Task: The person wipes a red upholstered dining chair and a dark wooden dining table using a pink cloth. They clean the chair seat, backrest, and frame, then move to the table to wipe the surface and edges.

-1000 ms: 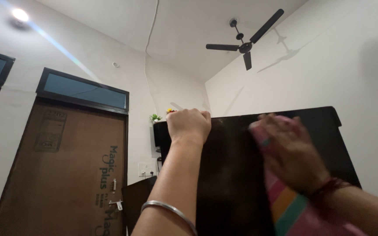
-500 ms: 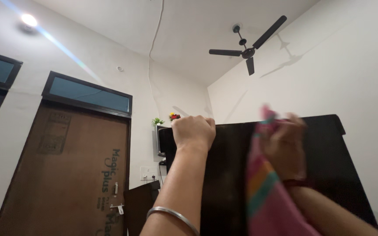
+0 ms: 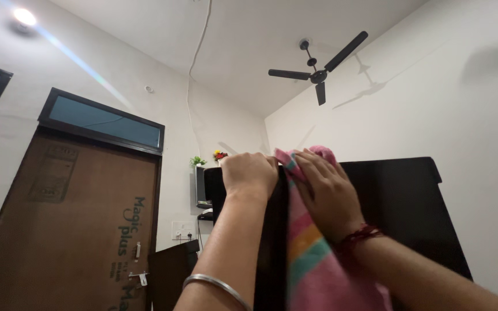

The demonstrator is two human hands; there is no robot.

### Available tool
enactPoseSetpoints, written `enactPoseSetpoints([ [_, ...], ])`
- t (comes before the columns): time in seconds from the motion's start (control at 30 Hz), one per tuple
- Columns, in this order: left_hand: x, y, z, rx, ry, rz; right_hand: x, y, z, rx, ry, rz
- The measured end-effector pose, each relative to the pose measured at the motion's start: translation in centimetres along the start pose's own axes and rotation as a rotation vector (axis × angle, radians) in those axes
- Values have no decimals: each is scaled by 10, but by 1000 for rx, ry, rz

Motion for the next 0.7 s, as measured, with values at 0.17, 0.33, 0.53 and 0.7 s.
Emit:
enactPoseSetpoints([
  [0.17, -2, 2, -2, 12, 14, -12, -42, -12, -3, 32, -44, -13],
  [0.33, -2, 1, 0, 35, 27, -6, -85, -32, -10, 29, -143, 25],
  [0.53, 0, 2, 5, 35, 8, 2, -136, -68, -35, -21, -312, 48],
  [0.7, 0, -1, 6, -17, -5, -5, -189, -109, -51, 0, -333, 347],
])
Point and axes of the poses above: each hand's wrist, its own y-axis towards the middle knuckle, its own z-axis out of the palm, x = y × z, the point moved 4 cm from there along y, towards the middle knuckle, and after that the axes turned 5 degrees about -x, right-handed, at the moved point
